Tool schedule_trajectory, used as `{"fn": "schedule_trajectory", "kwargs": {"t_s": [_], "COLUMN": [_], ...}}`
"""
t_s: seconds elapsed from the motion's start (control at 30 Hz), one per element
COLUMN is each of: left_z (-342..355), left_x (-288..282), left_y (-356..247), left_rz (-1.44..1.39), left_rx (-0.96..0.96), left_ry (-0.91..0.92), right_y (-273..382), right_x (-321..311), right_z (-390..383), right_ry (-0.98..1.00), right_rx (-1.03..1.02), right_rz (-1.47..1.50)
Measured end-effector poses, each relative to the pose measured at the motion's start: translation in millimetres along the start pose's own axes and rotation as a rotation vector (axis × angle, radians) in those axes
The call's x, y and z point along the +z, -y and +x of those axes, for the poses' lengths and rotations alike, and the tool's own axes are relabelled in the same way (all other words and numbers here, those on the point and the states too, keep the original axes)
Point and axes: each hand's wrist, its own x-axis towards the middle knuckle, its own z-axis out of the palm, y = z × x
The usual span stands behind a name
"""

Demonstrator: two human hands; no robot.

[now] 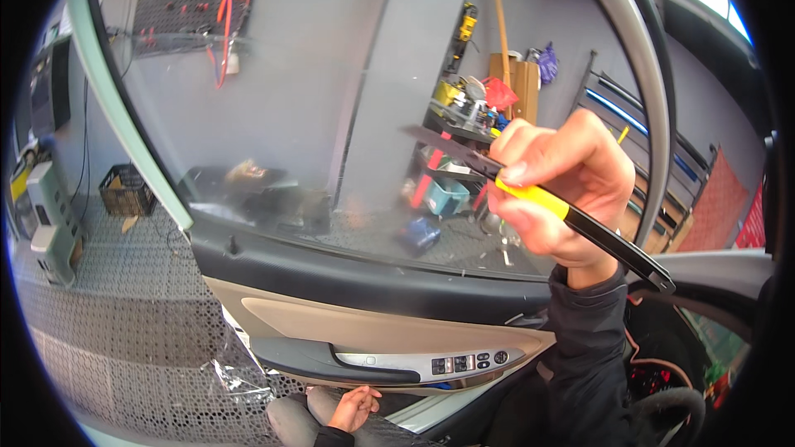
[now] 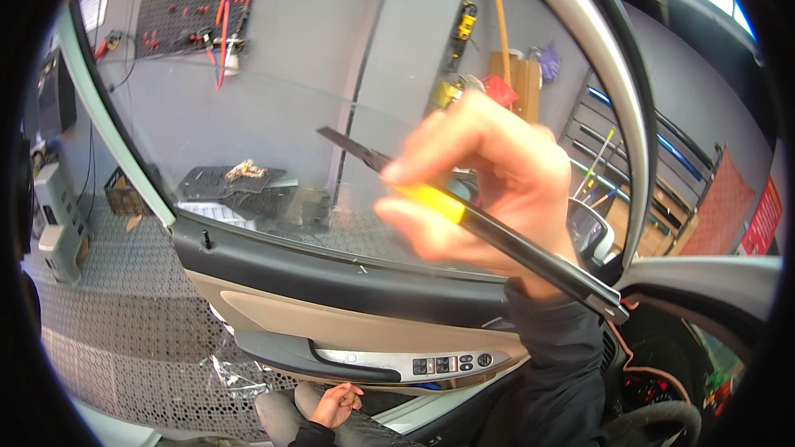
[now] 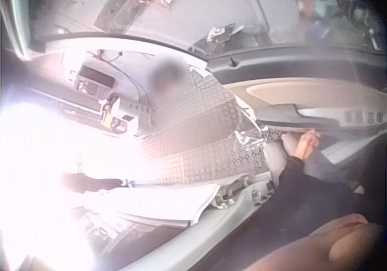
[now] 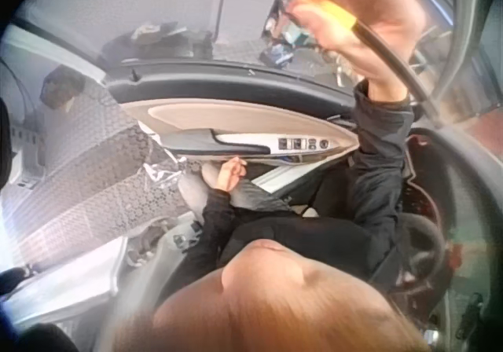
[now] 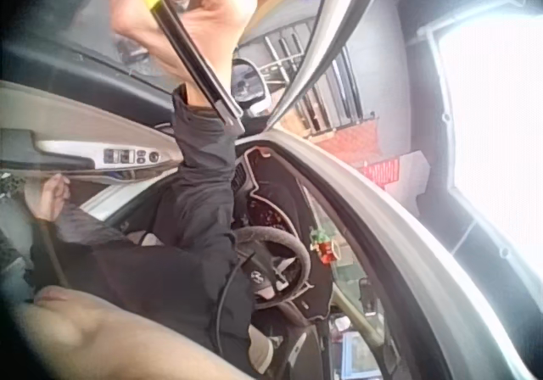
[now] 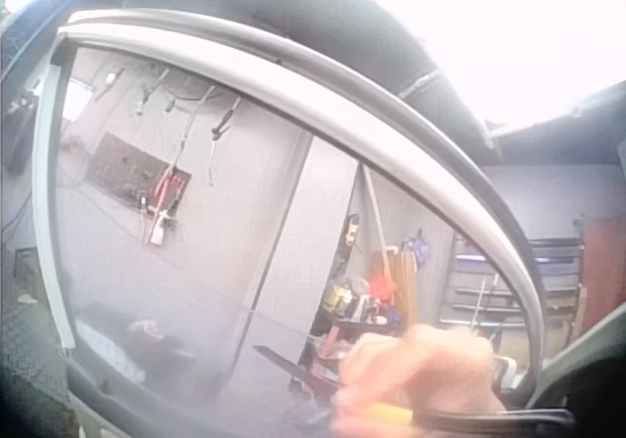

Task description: The person uses a yellow utility knife to trim excess transparent film along the edges of a car door window. They repeatedly scrape and cut along the perimeter, then wipe the surface with their hand to check the fit.

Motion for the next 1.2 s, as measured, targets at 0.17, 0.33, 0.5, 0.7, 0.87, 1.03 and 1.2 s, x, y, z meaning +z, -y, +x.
{"fn": "schedule_trajectory", "kwargs": {"t_s": [0.17,0.33,0.5,0.7,0.87,1.03,1.2], "left_z": [-1,-2,-5,-17,-26,-31,-31], "left_x": [4,-4,-7,10,18,19,16], "left_y": [1,8,8,-3,-15,-22,-22], "left_rz": [0.035,-0.047,-0.034,0.061,0.007,0.058,0.016], "left_rx": [0.005,0.144,0.111,0.095,0.125,0.122,0.143], "left_ry": [-0.023,0.095,-0.037,-0.111,-0.223,-0.2,-0.192], "right_y": [0,-22,-33,-24,-23,-26,-24], "right_x": [23,34,39,32,23,27,30], "right_z": [63,104,124,113,110,100,89], "right_ry": [0.335,0.445,0.529,0.581,0.714,0.678,0.624], "right_rx": [0.091,-0.219,-0.487,-0.364,-0.266,-0.214,-0.179], "right_rz": [-0.001,-0.233,-0.377,-0.468,-0.419,-0.368,-0.376]}}
